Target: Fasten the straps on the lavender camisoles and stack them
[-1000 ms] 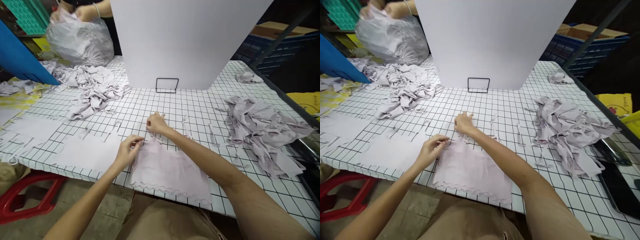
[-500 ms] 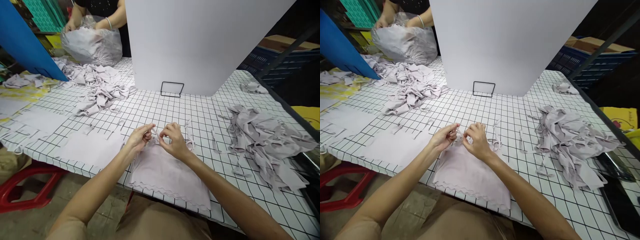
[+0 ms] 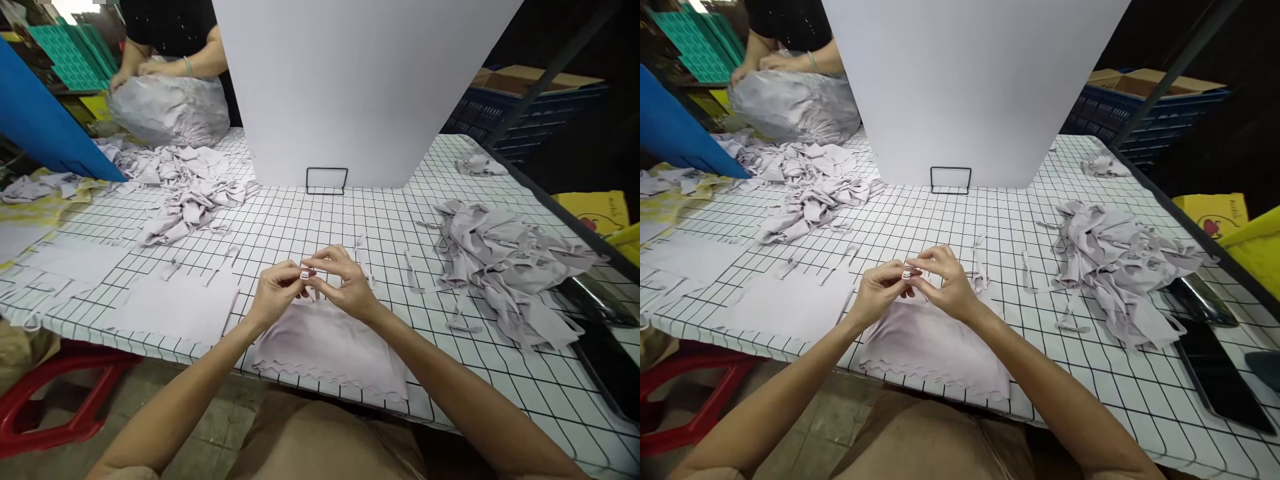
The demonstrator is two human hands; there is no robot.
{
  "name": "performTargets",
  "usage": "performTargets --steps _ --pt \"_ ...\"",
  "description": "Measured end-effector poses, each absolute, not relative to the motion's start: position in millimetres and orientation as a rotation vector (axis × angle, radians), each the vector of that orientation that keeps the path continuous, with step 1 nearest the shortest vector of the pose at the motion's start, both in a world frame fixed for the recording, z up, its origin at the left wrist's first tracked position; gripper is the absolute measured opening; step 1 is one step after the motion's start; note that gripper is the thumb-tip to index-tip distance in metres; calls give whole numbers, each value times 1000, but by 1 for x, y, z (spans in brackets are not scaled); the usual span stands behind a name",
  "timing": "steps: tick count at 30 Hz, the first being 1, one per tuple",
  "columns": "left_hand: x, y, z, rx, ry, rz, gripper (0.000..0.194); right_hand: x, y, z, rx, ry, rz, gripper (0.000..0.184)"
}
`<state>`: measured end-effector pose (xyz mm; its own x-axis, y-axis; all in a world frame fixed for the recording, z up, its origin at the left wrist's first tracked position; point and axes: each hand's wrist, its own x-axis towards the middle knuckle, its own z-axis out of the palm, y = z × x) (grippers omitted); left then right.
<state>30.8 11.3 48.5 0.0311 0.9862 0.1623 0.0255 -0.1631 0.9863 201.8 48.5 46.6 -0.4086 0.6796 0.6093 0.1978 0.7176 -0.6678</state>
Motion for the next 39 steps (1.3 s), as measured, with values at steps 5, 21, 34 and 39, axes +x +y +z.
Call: performTargets --steps 5,21,34,39 --pt "32 4 47 1274 1083 1268 18 198 47 46 -604 -1929 478 22" --pt "30 2 44 1029 1098 1234 15 202 46 42 -658 -2009 833 26" --pt "-4 -25 12 874 1297 1193 24 227 29 13 -849 -2426 518 19" --pt "5 -25 10 1033 1338 1128 22 207 44 7 -1239 -2377 342 28"
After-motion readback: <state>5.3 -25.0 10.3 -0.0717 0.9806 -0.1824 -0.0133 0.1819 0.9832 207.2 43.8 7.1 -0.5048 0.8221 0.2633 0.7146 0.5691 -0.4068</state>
